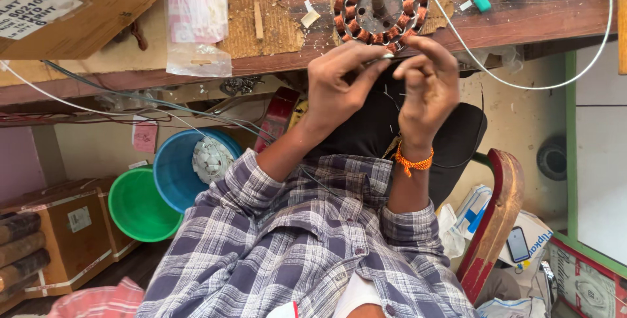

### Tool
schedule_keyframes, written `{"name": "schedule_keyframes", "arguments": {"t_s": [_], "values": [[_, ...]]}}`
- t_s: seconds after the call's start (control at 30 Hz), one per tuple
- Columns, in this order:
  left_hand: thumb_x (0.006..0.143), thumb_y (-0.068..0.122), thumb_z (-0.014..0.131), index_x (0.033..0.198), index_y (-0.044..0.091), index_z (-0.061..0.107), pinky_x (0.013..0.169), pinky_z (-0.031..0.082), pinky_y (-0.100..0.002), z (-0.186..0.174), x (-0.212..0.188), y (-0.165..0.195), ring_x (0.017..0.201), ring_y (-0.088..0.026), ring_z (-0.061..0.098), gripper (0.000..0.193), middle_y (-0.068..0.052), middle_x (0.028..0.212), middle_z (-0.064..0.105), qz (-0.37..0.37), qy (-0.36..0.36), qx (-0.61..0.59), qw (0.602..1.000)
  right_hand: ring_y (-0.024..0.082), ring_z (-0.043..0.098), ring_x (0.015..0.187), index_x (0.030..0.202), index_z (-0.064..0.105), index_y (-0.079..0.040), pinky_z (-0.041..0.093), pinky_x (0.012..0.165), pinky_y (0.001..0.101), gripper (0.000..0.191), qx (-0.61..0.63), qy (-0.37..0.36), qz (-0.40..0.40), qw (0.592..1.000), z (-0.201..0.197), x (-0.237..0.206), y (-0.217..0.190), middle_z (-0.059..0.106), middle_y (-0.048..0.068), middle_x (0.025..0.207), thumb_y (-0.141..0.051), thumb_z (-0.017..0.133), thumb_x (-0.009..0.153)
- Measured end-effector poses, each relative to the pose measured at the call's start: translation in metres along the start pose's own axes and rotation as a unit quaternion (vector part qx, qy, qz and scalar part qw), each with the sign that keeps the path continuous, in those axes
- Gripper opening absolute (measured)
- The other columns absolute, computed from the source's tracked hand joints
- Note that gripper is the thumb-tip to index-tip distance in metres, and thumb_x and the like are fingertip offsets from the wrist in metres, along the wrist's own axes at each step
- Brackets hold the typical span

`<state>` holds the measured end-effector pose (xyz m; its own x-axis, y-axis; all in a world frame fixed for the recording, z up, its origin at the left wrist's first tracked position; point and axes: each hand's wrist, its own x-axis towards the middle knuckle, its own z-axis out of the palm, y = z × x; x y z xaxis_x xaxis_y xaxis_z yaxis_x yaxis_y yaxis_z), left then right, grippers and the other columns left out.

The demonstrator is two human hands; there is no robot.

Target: The person cuts a white wire with scissors and then inserts the wire into slots on a circular copper-wound electrical component. The person manipulates the wire and component by hand while seated at a cluttered workbench.

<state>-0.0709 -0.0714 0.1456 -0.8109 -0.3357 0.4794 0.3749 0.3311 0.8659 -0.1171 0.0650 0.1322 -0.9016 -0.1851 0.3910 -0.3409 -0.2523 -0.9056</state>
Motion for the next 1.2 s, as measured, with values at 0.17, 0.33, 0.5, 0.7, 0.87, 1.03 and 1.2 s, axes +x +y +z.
{"name": "schedule_keyframes", "arguments": {"t_s": [0.17,0.33,0.5,0.7,0.87,1.03,1.2], "values": [[0.099,0.004,0.073,0.105,0.0,0.073,0.055,0.049,-0.021,-0.009,-0.007,0.001,0.064,-0.006,0.065,0.008,-0.003,0.091,0.071,-0.134,0.055,-0.081,0.986,0.009,0.065,0.088,0.116,0.071,-0.002,0.052,0.08,0.0245,0.024,-0.156,-0.074,0.0,0.985,0.01,0.007,-0.001,0.071,0.004,0.107,-0.021,0.078,0.103],[0.102,0.009,0.072,0.108,0.0,0.07,0.059,0.052,-0.022,-0.028,-0.001,-0.008,0.067,-0.006,0.065,0.011,-0.002,0.09,0.071,-0.156,0.068,-0.194,0.966,0.013,0.063,0.089,0.102,0.075,-0.001,0.05,0.075,0.0233,0.017,-0.176,-0.008,-0.041,0.983,0.011,0.004,0.013,0.067,0.004,0.098,-0.013,0.086,0.096],[0.102,0.011,0.072,0.11,0.002,0.07,0.057,0.046,-0.019,-0.046,0.001,-0.019,0.068,-0.006,0.067,0.012,-0.002,0.086,0.071,-0.206,-0.005,-0.184,0.961,0.014,0.066,0.094,0.102,0.075,-0.001,0.053,0.079,0.0237,0.017,-0.152,-0.002,-0.074,0.986,0.004,-0.002,0.021,0.069,0.005,0.101,-0.011,0.087,0.097],[0.099,0.013,0.077,0.114,0.003,0.076,0.061,0.051,-0.02,-0.034,-0.005,-0.027,0.074,-0.005,0.065,0.019,-0.003,0.103,0.07,-0.194,0.003,-0.182,0.964,0.01,0.062,0.086,0.105,0.077,-0.001,0.048,0.073,0.022,0.014,-0.153,-0.03,-0.055,0.986,0.004,-0.002,0.019,0.068,0.005,0.101,-0.007,0.086,0.096],[0.097,0.019,0.076,0.115,0.002,0.075,0.051,0.046,-0.017,-0.033,-0.004,-0.028,0.067,-0.007,0.07,0.025,-0.004,0.09,0.076,-0.3,-0.055,-0.255,0.918,0.008,0.06,0.084,0.105,0.078,-0.002,0.045,0.069,0.021,0.014,-0.158,-0.047,-0.039,0.985,0.006,0.001,0.015,0.068,0.004,0.099,-0.004,0.087,0.095],[0.096,0.021,0.074,0.115,0.001,0.072,0.048,0.045,-0.018,-0.027,-0.004,-0.034,0.065,-0.008,0.07,0.027,-0.004,0.092,0.076,-0.302,-0.06,-0.279,0.91,0.009,0.059,0.082,0.104,0.078,-0.001,0.044,0.07,0.0227,0.014,-0.175,-0.063,-0.033,0.982,0.002,0.001,0.017,0.068,0.004,0.098,-0.002,0.088,0.094],[0.097,0.021,0.075,0.118,-0.001,0.072,0.059,0.056,-0.023,-0.01,-0.008,-0.055,0.069,-0.009,0.071,0.03,-0.004,0.093,0.076,-0.223,-0.039,-0.253,0.941,0.018,0.069,0.095,0.112,0.075,0.002,0.055,0.086,0.0272,0.014,-0.206,-0.079,-0.077,0.972,-0.003,-0.001,0.025,0.069,0.009,0.102,-0.011,0.08,0.11]]}}
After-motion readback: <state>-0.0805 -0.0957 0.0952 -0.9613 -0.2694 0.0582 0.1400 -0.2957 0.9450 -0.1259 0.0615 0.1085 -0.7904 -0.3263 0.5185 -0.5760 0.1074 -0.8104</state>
